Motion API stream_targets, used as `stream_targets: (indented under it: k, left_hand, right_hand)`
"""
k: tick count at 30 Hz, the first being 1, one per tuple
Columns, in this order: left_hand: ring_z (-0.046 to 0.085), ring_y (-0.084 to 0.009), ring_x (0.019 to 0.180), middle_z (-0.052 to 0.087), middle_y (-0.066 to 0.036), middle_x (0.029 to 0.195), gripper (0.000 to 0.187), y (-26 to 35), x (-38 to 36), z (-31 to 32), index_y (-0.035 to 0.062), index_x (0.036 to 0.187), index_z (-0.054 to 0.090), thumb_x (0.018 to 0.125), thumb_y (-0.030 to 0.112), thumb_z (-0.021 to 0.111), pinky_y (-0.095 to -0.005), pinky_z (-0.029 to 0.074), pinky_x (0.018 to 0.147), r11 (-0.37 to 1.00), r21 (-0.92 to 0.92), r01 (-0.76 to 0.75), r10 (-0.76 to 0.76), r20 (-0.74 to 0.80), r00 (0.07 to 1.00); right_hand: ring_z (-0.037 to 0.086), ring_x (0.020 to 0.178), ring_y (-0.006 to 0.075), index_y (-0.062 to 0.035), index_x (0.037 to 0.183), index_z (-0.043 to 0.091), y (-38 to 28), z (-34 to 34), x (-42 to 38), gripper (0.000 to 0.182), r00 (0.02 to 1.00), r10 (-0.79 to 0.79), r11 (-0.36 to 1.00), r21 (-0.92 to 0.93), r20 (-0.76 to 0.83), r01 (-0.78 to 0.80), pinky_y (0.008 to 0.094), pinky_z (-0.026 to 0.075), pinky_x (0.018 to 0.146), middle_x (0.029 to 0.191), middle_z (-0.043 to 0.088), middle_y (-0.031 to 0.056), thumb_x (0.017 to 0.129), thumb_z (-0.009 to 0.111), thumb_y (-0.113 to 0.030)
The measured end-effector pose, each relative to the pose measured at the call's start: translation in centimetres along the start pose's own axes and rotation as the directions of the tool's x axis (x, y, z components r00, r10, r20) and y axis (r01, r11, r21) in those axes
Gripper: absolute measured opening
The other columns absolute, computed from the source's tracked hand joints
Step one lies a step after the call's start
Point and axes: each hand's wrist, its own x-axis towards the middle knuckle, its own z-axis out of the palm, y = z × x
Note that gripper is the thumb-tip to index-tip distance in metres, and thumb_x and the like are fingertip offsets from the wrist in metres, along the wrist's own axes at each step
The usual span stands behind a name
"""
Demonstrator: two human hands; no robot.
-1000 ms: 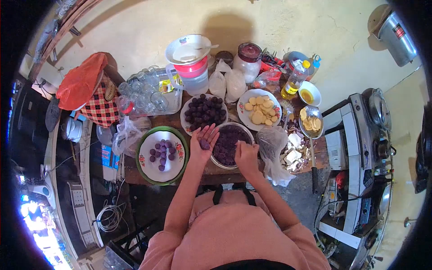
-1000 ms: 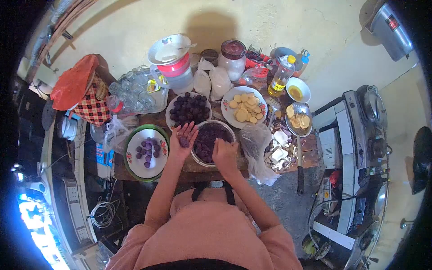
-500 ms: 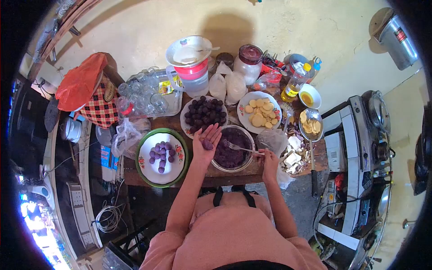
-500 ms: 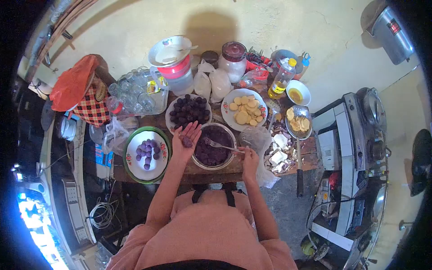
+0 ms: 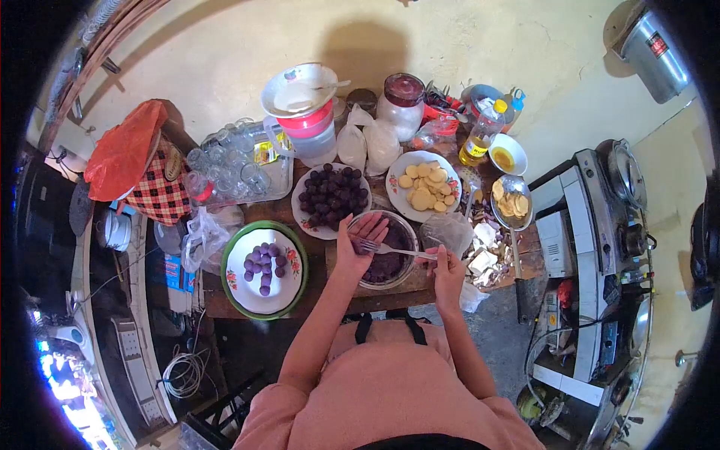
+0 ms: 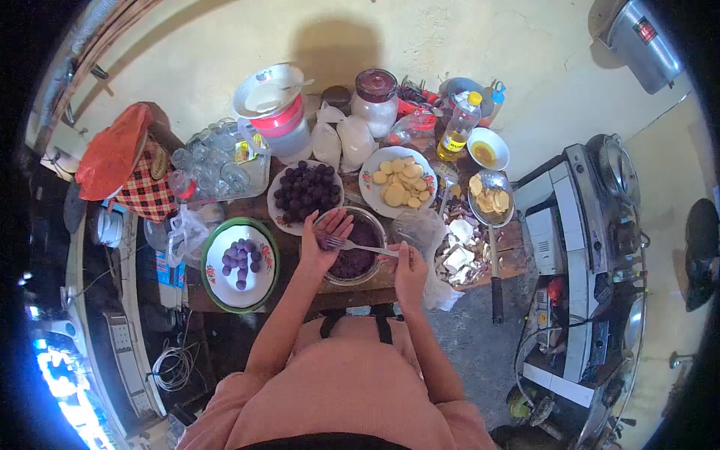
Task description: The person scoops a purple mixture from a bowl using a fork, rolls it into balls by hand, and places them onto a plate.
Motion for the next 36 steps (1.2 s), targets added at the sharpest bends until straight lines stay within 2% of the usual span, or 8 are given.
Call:
stream_targets:
  k: [10,19,22,25,28,31,34,36]
  left_hand:
    - [0.060,-0.0301,0.095,0.063,-0.017,0.097,0.030,-0.1,0.8,-0.7,-0.0015,0.081,0.061,0.084,0.028,0.057,-0.0350,0.050,0.084,0.996,0.078,-0.045,0.052,-0.092,0.994]
    - [0.061,-0.0195,0.093,0.064,-0.010,0.099,0.033,0.7,0.3,-0.4,0.0001,0.093,0.062,0.088,0.032,0.055,-0.0259,0.046,0.084,0.799,0.578,-0.166,0.282,-0.115,0.952]
    - [0.061,-0.0131,0.076,0.065,-0.010,0.090,0.037,0.6,0.4,0.1,0.0002,0.089,0.062,0.089,0.036,0.053,-0.0234,0.049,0.069,0.790,0.546,-0.279,0.331,0.004,0.943]
    - [0.057,-0.0092,0.057,0.064,-0.009,0.072,0.038,1.2,-1.3,1.9,0.0053,0.072,0.061,0.088,0.039,0.054,-0.0260,0.046,0.050,0.889,0.448,-0.097,0.176,-0.138,0.975]
    - [0.048,-0.0104,0.044,0.053,-0.006,0.055,0.042,3.0,1.7,-4.5,0.0098,0.058,0.051,0.088,0.039,0.053,-0.0260,0.039,0.041,0.964,0.251,0.088,-0.184,0.390,0.903]
    - [0.044,-0.0129,0.041,0.041,-0.003,0.046,0.044,2.8,1.2,-3.8,0.0112,0.052,0.042,0.088,0.036,0.054,-0.0260,0.037,0.039,0.973,0.207,0.099,-0.159,0.295,0.942]
    - [0.048,-0.0153,0.051,0.043,-0.004,0.051,0.038,2.7,0.5,-2.1,0.0100,0.056,0.046,0.086,0.031,0.055,-0.0240,0.037,0.043,0.997,0.041,0.068,-0.075,0.200,0.977]
    - [0.053,-0.0191,0.072,0.056,-0.011,0.084,0.016,2.8,-0.1,-1.4,0.0051,0.084,0.054,0.086,0.021,0.056,-0.0237,0.044,0.060,0.997,-0.003,0.078,-0.075,0.246,0.966]
  right_hand:
    - [0.045,0.051,0.0054,-0.0002,0.085,0.058,-1.3,-0.7,-0.9,0.030,0.990,-0.130,0.991,-0.043,-0.056,0.128,0.0204,0.037,0.050,0.070,0.064,0.0083,0.095,0.042,-0.023]
    - [0.043,0.049,0.0050,-0.0007,0.086,0.058,1.0,-2.8,-0.3,0.030,0.980,-0.145,0.986,-0.099,-0.133,0.133,0.0196,0.035,0.047,0.070,0.065,0.0086,0.095,0.042,-0.025]
    - [0.044,0.049,0.0047,-0.0009,0.086,0.058,2.5,-3.1,-0.2,0.030,0.985,-0.106,0.992,-0.084,-0.139,0.095,0.0196,0.035,0.047,0.070,0.065,0.0082,0.095,0.042,-0.025]
    - [0.045,0.051,0.0048,-0.0005,0.086,0.058,3.8,-3.1,0.1,0.031,0.984,-0.093,0.995,-0.052,-0.150,0.086,0.0191,0.035,0.047,0.069,0.064,0.0070,0.095,0.042,-0.024]
    - [0.046,0.050,0.0060,0.0000,0.085,0.058,3.4,-3.1,0.0,0.029,0.988,-0.076,0.996,-0.064,-0.133,0.068,0.0202,0.036,0.047,0.069,0.064,0.0089,0.095,0.042,-0.023]
    - [0.048,0.050,0.0071,0.0004,0.085,0.058,3.5,-2.7,0.0,0.028,0.986,-0.134,0.980,-0.160,-0.100,0.117,0.0212,0.037,0.048,0.070,0.065,0.0092,0.094,0.043,-0.021]
    - [0.050,0.051,0.0078,0.0008,0.084,0.059,3.8,-2.2,0.2,0.029,0.959,-0.283,0.900,-0.348,-0.014,0.261,0.0223,0.039,0.049,0.069,0.065,0.0081,0.094,0.043,-0.021]
    - [0.053,0.053,0.0086,0.0013,0.084,0.060,3.8,-2.0,0.4,0.029,0.929,-0.364,0.819,-0.454,0.060,0.350,0.0234,0.040,0.050,0.069,0.065,0.0083,0.094,0.043,-0.020]
